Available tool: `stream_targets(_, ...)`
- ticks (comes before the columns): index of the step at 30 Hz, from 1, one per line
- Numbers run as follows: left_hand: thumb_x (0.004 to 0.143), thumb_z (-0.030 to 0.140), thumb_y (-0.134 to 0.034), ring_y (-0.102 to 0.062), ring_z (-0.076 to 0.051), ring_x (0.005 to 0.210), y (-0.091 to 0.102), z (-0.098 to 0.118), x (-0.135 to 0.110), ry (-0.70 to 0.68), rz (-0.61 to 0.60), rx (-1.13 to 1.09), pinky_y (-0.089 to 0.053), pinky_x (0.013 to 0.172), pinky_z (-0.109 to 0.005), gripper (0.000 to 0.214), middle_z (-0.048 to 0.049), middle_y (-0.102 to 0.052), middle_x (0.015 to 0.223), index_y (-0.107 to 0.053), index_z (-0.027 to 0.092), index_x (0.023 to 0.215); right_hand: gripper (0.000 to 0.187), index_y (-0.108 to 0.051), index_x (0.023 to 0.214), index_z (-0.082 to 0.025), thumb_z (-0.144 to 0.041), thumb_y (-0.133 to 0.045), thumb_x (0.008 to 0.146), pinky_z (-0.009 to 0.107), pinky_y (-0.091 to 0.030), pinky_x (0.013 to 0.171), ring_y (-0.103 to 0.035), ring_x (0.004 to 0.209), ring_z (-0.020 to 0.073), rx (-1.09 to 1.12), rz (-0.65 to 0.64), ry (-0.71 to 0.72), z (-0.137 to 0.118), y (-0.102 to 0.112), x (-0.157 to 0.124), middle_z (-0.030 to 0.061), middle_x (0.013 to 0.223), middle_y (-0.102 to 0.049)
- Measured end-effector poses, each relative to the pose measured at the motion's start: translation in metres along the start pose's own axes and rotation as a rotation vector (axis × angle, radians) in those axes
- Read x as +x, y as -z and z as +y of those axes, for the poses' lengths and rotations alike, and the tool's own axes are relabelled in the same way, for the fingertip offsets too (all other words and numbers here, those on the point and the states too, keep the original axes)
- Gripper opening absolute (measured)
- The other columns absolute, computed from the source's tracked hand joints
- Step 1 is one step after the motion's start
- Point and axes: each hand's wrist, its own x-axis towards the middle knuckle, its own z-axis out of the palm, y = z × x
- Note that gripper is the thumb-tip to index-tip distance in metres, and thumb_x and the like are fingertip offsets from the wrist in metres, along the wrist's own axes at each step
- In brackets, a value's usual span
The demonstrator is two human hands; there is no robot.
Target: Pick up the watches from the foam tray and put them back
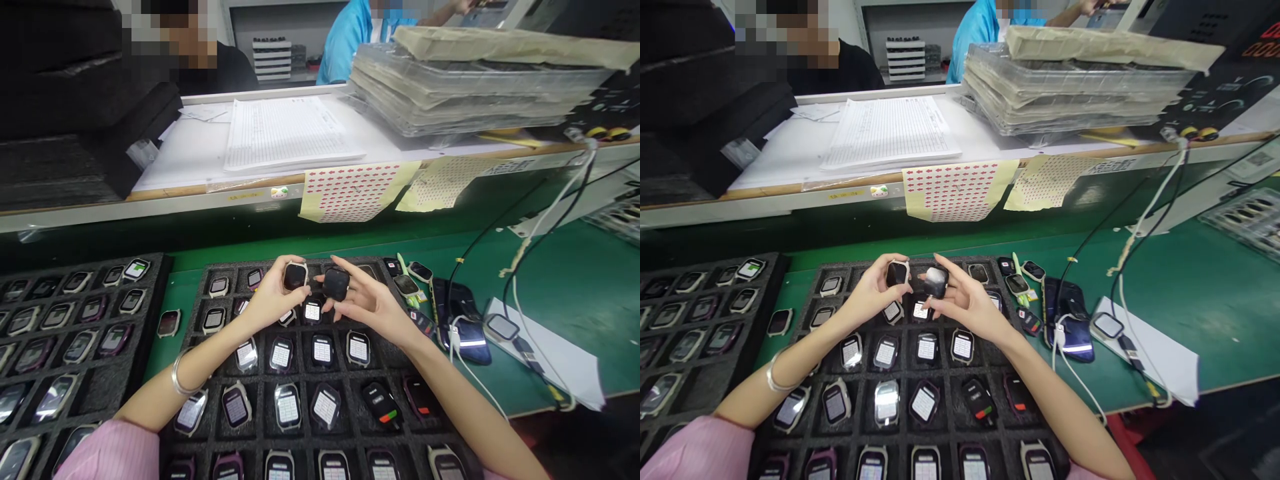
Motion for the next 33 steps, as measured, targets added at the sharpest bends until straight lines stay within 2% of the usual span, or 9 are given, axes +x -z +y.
stream_targets(3,0.075,0.018,-0.064,-0.054,-0.013,0.075,0.002,-0.001,0.0,-0.016,0.038,0.133,-0.046,0.063,-0.024,0.035,-0.0009,-0.052,0.091,-0.05,0.019,0.107,0.053,-0.042,0.141,-0.025,-0.023,-0.059,0.091,0.03,-0.056,0.062,-0.067,0.082,0.0186,0.056,-0.027,0.02,0.003,0.003,0.004,0.012,0.122,-0.06)
stream_targets(7,0.078,0.014,-0.057,-0.052,-0.014,0.075,0.002,0.006,-0.004,-0.017,-0.032,0.201,-0.044,0.069,-0.026,0.027,-0.0004,-0.053,0.089,-0.051,0.018,0.104,0.036,-0.057,0.127,-0.024,-0.023,-0.059,0.091,0.026,-0.056,0.057,-0.067,0.07,0.0143,0.026,-0.015,0.024,0.007,0.003,0.006,0.0088,0.113,-0.063)
stream_targets(10,0.078,0.012,-0.054,-0.052,-0.014,0.077,0.001,0.012,-0.008,-0.034,-0.075,0.209,-0.043,0.074,-0.027,0.026,0.0004,-0.053,0.087,-0.05,0.018,0.103,0.039,-0.057,0.128,-0.025,-0.022,-0.062,0.089,0.026,-0.056,0.056,-0.065,0.065,0.0119,0.008,-0.01,0.012,0.008,-0.001,0.006,0.0075,0.111,-0.063)
stream_targets(14,0.079,0.015,-0.055,-0.053,-0.016,0.084,-0.002,0.012,-0.011,-0.078,-0.099,0.192,-0.043,0.078,-0.027,0.026,-0.0015,-0.055,0.094,-0.049,0.019,0.105,0.042,-0.054,0.13,-0.025,-0.023,-0.062,0.089,0.024,-0.054,0.052,-0.065,0.063,0.0128,0.092,-0.006,-0.002,0.008,-0.005,0.005,0.0058,0.099,-0.066)
stream_targets(19,0.08,0.017,-0.056,-0.054,-0.019,0.095,-0.004,0.005,-0.009,-0.105,-0.073,0.22,-0.042,0.085,-0.028,0.026,-0.0032,-0.057,0.102,-0.051,0.02,0.105,0.038,-0.059,0.123,-0.023,-0.023,-0.064,0.086,0.023,-0.052,0.05,-0.064,0.062,0.0131,0.164,0.0,-0.023,0.006,-0.004,0.006,0.0082,0.103,-0.067)
stream_targets(25,0.077,0.013,-0.054,-0.054,-0.016,0.08,0.0,0.008,-0.007,-0.062,-0.096,0.266,-0.043,0.075,-0.026,0.026,0.0003,-0.056,0.089,-0.053,0.019,0.102,0.036,-0.063,0.119,-0.021,-0.023,-0.068,0.083,0.025,-0.052,0.049,-0.062,0.059,0.0123,0.151,0.01,-0.029,0.006,0.0,0.006,0.009,0.105,-0.066)
stream_targets(30,0.078,0.015,-0.056,-0.055,-0.017,0.089,-0.002,0.005,-0.006,-0.101,-0.088,0.229,-0.043,0.081,-0.028,0.03,-0.0024,-0.058,0.099,-0.052,0.019,0.108,0.036,-0.063,0.12,-0.022,-0.024,-0.066,0.085,0.024,-0.051,0.05,-0.062,0.058,0.0119,0.146,0.005,-0.025,0.008,0.003,0.008,0.0084,0.102,-0.068)
stream_targets(33,0.078,0.015,-0.055,-0.055,-0.017,0.089,-0.002,0.003,-0.005,-0.102,-0.095,0.239,-0.043,0.082,-0.028,0.029,-0.002,-0.058,0.097,-0.052,0.019,0.106,0.037,-0.063,0.12,-0.021,-0.024,-0.067,0.084,0.025,-0.05,0.048,-0.06,0.055,0.0111,0.142,0.013,-0.028,0.009,0.005,0.008,0.0101,0.104,-0.068)
